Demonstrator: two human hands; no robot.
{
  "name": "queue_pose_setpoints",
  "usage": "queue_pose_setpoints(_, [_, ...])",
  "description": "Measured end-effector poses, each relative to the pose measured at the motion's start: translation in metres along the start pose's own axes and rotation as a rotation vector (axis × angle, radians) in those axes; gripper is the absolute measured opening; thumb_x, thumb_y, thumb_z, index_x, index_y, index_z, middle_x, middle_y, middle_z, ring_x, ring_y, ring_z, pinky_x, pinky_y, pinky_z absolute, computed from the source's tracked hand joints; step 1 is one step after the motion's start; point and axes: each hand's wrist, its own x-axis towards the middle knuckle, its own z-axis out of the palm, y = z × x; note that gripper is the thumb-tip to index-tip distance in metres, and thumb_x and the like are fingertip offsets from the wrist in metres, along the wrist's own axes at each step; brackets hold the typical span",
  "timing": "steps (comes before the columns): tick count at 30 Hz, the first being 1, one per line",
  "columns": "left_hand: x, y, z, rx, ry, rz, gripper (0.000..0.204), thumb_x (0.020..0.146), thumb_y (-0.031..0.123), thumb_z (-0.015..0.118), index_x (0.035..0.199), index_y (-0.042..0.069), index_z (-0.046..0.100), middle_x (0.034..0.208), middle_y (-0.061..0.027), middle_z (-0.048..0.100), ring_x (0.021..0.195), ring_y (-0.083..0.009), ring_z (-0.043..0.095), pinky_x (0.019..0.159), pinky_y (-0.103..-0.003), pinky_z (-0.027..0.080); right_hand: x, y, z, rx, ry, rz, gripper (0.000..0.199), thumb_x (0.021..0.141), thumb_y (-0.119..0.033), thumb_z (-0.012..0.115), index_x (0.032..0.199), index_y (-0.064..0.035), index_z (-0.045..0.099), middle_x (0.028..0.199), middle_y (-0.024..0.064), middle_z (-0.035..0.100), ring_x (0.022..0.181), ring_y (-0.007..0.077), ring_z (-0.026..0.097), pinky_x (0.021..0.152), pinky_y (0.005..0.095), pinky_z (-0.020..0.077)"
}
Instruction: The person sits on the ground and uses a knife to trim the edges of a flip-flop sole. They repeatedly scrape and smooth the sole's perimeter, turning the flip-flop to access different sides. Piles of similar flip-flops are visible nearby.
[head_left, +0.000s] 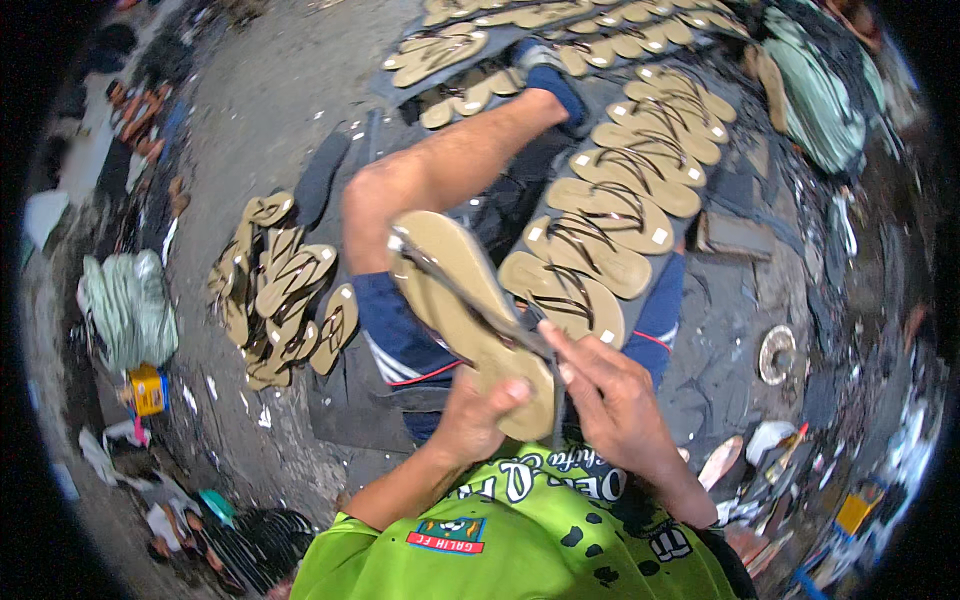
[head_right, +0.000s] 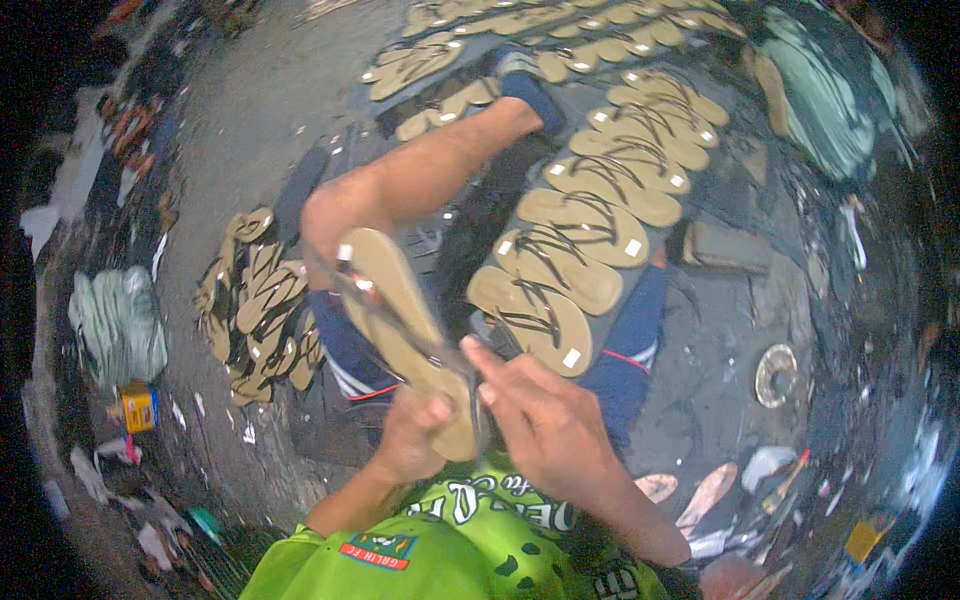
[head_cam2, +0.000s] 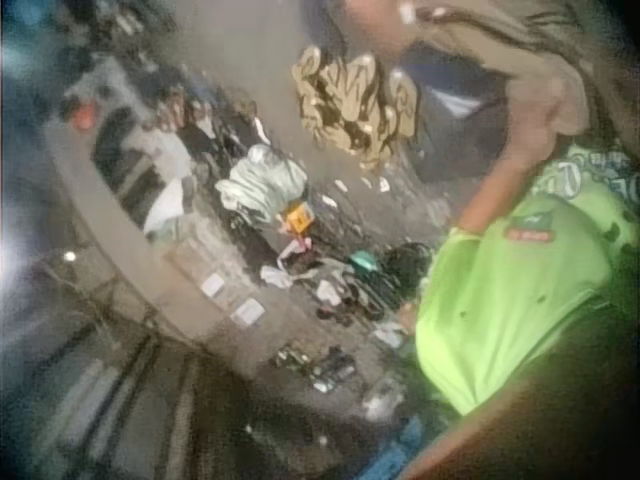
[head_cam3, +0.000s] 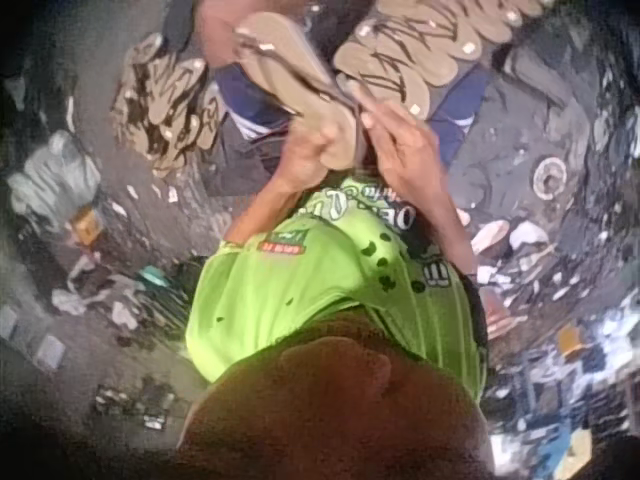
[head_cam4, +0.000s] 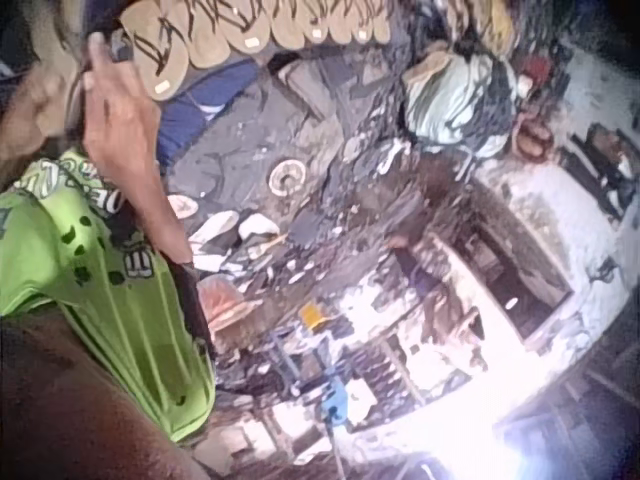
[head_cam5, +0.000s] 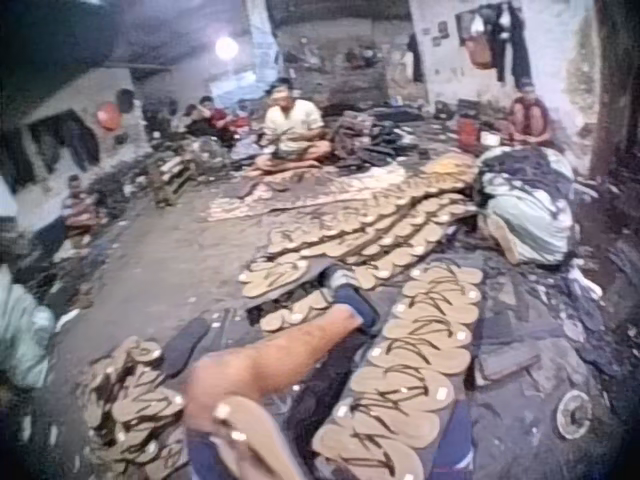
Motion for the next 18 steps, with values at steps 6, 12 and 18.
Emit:
queue_pose_setpoints(6, [-0.023, 0.059, -0.065, 0.257, 0.122, 0.361, 0.051, 0.08, 0.028, 0.071, 0.117, 0.0, 0.052, 0.102, -0.0051, 0.061, 0.09, -0.0159, 0.06, 0.08, -0.033, 0.05, 0.006, 0.019, 0.008, 0.09, -0.052, -0.21, 0.035, 0.093, -0.011, 0.052, 0.127, 0.0001, 0.055, 0.091, 0.016, 0.06, 0.077, 0.0235, 0.061, 0.07, 0.0331, 0.0489])
queue_pose_setpoints(12, [-0.014, 0.192, -0.249, 0.02, 0.668, 0.823, 0.046, 0.091, 0.043, 0.06, 0.116, 0.005, 0.056, 0.108, -0.0046, 0.063, 0.099, -0.0133, 0.06, 0.091, -0.032, 0.047, -0.027, 0.067, -0.026, 0.5, 0.311, 0.134, 0.044, 0.098, -0.033, 0.048, 0.135, -0.0087, 0.047, 0.097, 0.0131, 0.06, 0.079, 0.0181, 0.06, 0.07, 0.029, 0.0506])
queue_pose_setpoints(18, [0.019, 0.113, -0.144, 0.776, 0.721, 0.736, 0.051, 0.095, 0.039, 0.051, 0.124, -0.004, 0.048, 0.118, -0.0171, 0.055, 0.114, -0.0263, 0.054, 0.102, -0.037, 0.042, -0.058, 0.094, -0.081, 0.192, 1.074, 0.526, 0.036, 0.093, -0.041, 0.051, 0.101, -0.0064, 0.055, 0.077, 0.0027, 0.056, 0.062, 0.0108, 0.053, 0.055, 0.0249, 0.043])
